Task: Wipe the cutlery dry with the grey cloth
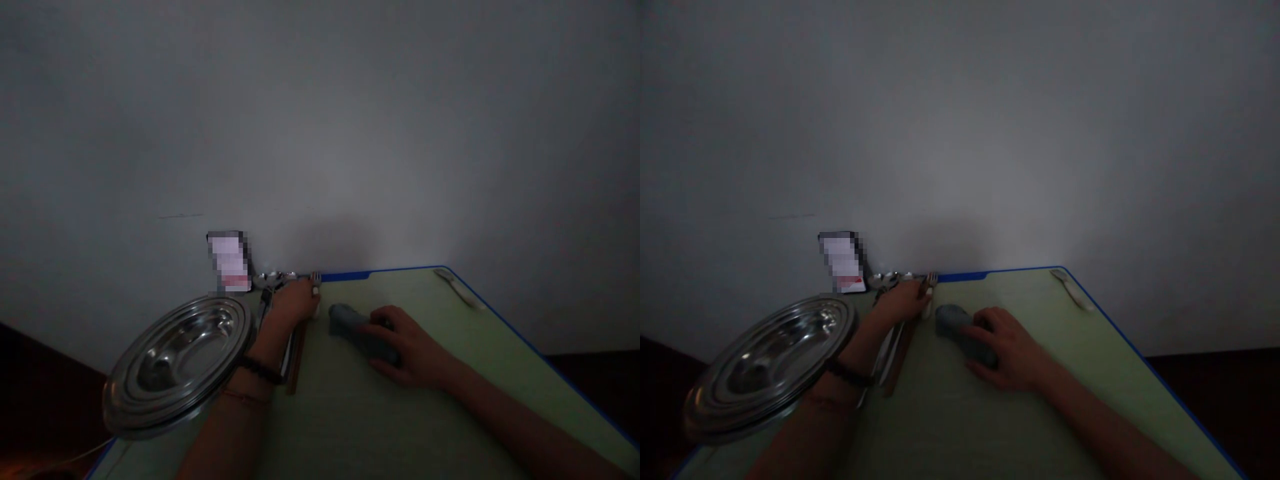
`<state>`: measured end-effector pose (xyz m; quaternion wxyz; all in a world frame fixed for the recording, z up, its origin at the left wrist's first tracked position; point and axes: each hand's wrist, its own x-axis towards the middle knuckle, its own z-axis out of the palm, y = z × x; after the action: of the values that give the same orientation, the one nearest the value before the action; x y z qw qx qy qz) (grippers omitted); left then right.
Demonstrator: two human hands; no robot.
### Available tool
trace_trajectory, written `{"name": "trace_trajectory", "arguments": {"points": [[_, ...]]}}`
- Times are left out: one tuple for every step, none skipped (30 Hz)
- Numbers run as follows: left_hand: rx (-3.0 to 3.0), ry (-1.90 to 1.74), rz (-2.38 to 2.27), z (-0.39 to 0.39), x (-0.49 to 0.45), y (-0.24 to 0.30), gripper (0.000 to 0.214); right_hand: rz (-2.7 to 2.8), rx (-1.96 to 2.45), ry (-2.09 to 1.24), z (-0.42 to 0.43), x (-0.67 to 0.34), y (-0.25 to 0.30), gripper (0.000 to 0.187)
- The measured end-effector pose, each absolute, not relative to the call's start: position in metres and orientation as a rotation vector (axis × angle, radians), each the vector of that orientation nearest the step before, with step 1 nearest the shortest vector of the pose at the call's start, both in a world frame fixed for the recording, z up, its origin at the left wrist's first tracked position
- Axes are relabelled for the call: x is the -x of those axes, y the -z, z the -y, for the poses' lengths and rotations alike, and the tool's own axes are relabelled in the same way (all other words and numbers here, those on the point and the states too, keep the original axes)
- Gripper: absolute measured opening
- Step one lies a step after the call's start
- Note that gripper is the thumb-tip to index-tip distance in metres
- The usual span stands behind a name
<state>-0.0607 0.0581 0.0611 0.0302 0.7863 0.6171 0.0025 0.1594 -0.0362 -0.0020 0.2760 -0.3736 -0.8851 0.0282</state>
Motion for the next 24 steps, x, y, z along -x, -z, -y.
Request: {"name": "trace_trajectory", "arguments": {"points": [[-2.415,0.008,-1.917,-0.058,0.06,-0.059,0.032,2.375,1.026,-0.088,0.034,-0.161,0.003,0.051],[-2.407,0.021,-1.933,-0.059,0.06,-0.058,0.034,2.37,1.048,-0.105,0.032,-0.162,0.003,0.052],[-2.401,0.033,-1.946,-0.059,0.06,-0.057,0.036,2.37,1.069,-0.128,0.03,-0.164,0.004,0.053],[-2.397,0.045,-1.954,-0.059,0.06,-0.056,0.038,2.376,1.085,-0.154,0.028,-0.165,0.004,0.055],[-2.396,0.057,-1.957,-0.059,0.059,-0.055,0.04,2.388,1.095,-0.179,0.027,-0.166,0.003,0.059],[-2.397,0.068,-1.956,-0.059,0.058,-0.055,0.043,2.402,1.103,-0.2,0.027,-0.167,0.003,0.063],[-2.399,0.077,-1.956,-0.058,0.057,-0.054,0.045,2.413,1.11,-0.212,0.026,-0.167,0.003,0.067],[-2.401,0.083,-1.958,-0.057,0.055,-0.053,0.046,2.418,1.117,-0.217,0.026,-0.168,0.002,0.068],[-2.403,0.084,-1.963,-0.056,0.052,-0.051,0.046,2.412,1.126,-0.212,0.026,-0.167,0.002,0.066],[-2.404,0.081,-1.973,-0.055,0.049,-0.05,0.045,2.394,1.141,-0.202,0.025,-0.167,0.003,0.061],[-2.403,0.072,-1.983,-0.053,0.046,-0.048,0.044,2.363,1.163,-0.19,0.023,-0.167,0.003,0.054],[-2.403,0.057,-1.994,-0.052,0.043,-0.047,0.042,2.319,1.191,-0.183,0.021,-0.167,0.005,0.046],[-2.403,0.038,-2.003,-0.051,0.041,-0.047,0.04,2.263,1.221,-0.187,0.018,-0.168,0.006,0.039],[-2.402,0.016,-2.009,-0.05,0.039,-0.047,0.038,2.193,1.256,-0.203,0.015,-0.169,0.008,0.035],[-2.4,-0.01,-2.015,-0.05,0.038,-0.047,0.035,2.11,1.299,-0.241,0.011,-0.171,0.009,0.033],[-2.395,-0.038,-2.021,-0.05,0.037,-0.048,0.032,2.011,1.346,-0.291,0.007,-0.173,0.011,0.033],[-2.385,-0.068,-2.028,-0.05,0.037,-0.049,0.03,1.898,1.405,-0.343,0.004,-0.176,0.012,0.036],[-2.37,-0.103,-2.038,-0.05,0.037,-0.05,0.028,1.78,1.449,-0.391,0.0,-0.179,0.013,0.039],[-2.352,-0.142,-2.047,-0.05,0.037,-0.052,0.027,1.669,1.474,-0.431,-0.002,-0.182,0.013,0.042],[-2.332,-0.185,-2.05,-0.049,0.038,-0.052,0.027,1.572,1.476,-0.467,-0.004,-0.184,0.013,0.044],[-2.311,-0.231,-2.044,-0.047,0.037,-0.052,0.027,1.496,1.455,-0.501,-0.005,-0.187,0.012,0.045],[-2.292,-0.278,-2.024,-0.044,0.036,-0.051,0.028,1.438,1.419,-0.534,-0.006,-0.189,0.012,0.045],[-2.271,-0.322,-1.99,-0.04,0.034,-0.049,0.028,1.392,1.382,-0.572,-0.006,-0.19,0.012,0.045],[-2.251,-0.361,-1.94,-0.036,0.031,-0.046,0.028,1.345,1.354,-0.611,-0.007,-0.192,0.012,0.046]]}}
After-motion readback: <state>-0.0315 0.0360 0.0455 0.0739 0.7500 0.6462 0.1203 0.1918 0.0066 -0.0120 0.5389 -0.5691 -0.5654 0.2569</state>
